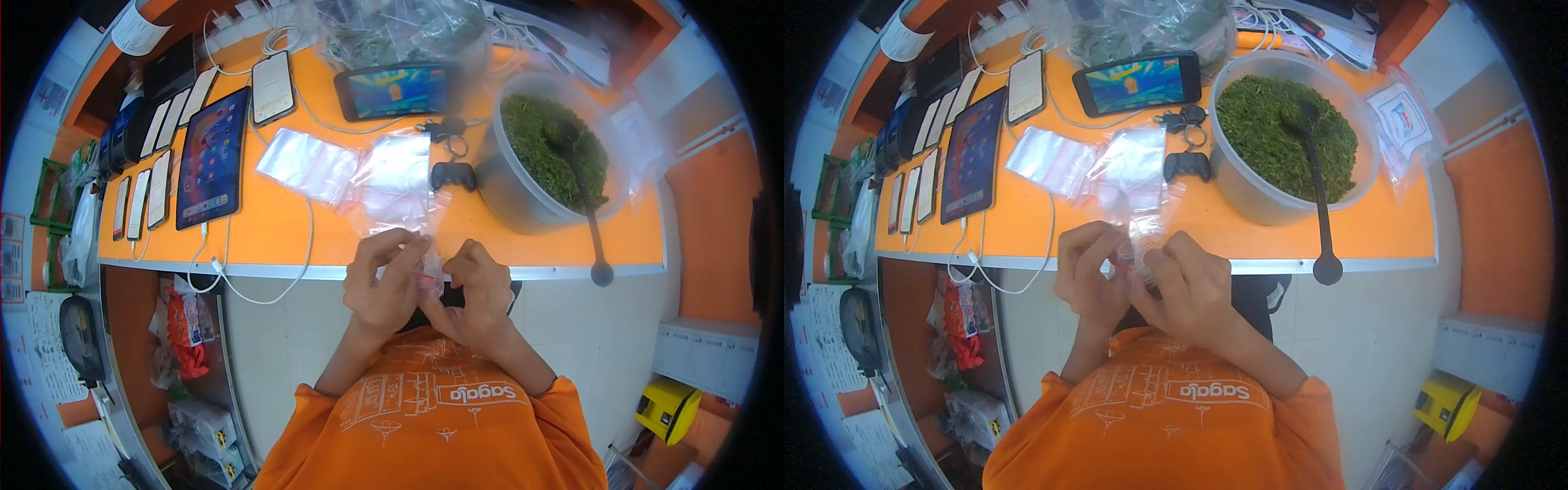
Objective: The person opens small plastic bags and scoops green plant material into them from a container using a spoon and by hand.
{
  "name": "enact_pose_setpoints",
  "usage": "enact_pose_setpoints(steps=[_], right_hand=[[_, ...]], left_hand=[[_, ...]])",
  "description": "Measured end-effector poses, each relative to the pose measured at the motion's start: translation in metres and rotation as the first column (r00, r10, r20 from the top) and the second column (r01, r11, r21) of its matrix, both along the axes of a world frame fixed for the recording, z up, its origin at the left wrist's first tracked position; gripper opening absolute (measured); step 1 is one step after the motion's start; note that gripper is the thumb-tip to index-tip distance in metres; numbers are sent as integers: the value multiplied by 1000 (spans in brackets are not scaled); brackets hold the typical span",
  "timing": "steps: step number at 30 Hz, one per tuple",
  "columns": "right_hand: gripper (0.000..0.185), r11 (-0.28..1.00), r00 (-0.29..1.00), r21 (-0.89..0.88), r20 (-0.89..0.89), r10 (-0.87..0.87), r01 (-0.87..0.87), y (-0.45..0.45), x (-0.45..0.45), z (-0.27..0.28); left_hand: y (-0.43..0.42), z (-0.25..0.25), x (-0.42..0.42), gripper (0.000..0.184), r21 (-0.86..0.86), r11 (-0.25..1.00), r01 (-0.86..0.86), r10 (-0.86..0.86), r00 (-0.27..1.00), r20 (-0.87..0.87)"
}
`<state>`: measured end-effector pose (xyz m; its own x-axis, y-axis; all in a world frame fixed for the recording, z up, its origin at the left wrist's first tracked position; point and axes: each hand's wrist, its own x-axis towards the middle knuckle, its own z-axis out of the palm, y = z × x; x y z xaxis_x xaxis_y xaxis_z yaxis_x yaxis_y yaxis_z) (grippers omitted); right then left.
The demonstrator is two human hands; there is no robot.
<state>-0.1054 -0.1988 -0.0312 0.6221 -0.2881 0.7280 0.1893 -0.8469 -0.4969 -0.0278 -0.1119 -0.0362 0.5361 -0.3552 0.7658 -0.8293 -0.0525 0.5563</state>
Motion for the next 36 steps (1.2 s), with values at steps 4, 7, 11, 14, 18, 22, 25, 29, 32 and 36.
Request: enact_pose_setpoints(steps=[4,7,11,14,18,22,25,29,32,36], right_hand=[[29,997,995,71,94,15,-22,-4,8,-10],[26,978,991,208,123,-54,27,-2,10,-5],[19,973,993,232,106,-46,20,1,11,-4],[17,967,998,255,62,-1,-15,3,10,-5],[18,903,999,428,-29,-23,33,4,8,-7],[16,906,997,424,71,-30,-3,1,4,-12],[15,915,997,402,79,14,-44,4,5,-7],[18,968,996,246,77,32,-51,-1,-3,-4],[17,961,994,261,84,70,-90,0,-4,-3],[17,970,993,241,120,11,-40,-1,7,0]], left_hand=[[-1,-16,-4,12,-113,993,22,-8,992,127],[8,-19,-8,32,-158,987,0,36,974,222],[18,-23,-7,17,-107,979,172,-165,984,73],[16,-35,-10,10,-161,956,245,-250,968,-11],[16,-31,-13,10,-136,973,187,-190,982,-6],[21,-18,-8,17,204,979,29,-36,999,30],[1,-26,-6,20,-123,990,-73,82,994,69],[5,-24,-9,27,-68,993,-92,94,995,18],[11,-21,-10,30,-90,996,-11,19,996,88],[11,-29,-18,22,-263,957,126,-95,987,128]])
